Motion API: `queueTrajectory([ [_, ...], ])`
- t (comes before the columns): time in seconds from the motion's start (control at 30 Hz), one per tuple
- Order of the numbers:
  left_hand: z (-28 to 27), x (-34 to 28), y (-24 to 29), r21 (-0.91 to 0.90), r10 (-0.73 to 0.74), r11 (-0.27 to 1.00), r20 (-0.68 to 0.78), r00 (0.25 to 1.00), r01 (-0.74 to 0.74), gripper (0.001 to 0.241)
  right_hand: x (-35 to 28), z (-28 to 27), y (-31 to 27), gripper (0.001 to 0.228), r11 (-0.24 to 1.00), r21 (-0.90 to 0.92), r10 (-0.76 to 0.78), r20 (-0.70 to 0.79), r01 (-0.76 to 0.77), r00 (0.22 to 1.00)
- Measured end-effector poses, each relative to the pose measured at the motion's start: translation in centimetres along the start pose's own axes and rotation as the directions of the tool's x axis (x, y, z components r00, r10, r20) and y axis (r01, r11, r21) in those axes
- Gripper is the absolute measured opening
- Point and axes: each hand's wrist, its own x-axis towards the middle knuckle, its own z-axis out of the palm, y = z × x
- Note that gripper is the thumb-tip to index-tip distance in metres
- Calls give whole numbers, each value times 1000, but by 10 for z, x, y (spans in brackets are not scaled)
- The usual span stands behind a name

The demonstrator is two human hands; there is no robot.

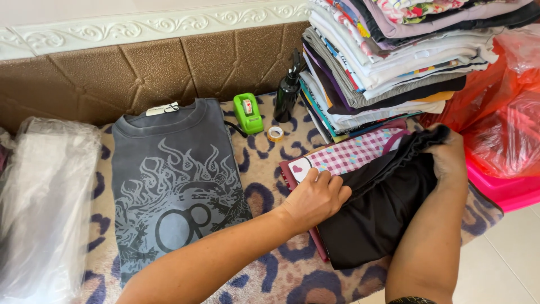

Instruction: The person folds various clothing items including t-shirts, shorts, jeans, and a cardigan on a leopard-print surface. They spray each item with a handheld sprayer before folding and stacking them neatly.

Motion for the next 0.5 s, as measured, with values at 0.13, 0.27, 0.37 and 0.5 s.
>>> queueTrajectory([
  [0.13,17,0,3,-28,-29,999,-213,977,24,11,-9,-5,-12,59,998,62,-15,1,15,1000],
  [0.27,11,1,-4,-77,-159,986,-161,974,148,4,-19,-8,-38,71,989,144,-38,11,36,999],
  [0.37,-13,7,-16,-392,-367,805,261,893,446,37,-25,-8,-65,79,978,201,-58,24,52,998],
  [0.5,-60,17,-35,-652,-441,400,479,759,644,44,-5,-18,-78,52,960,196,-183,-109,202,977],
])
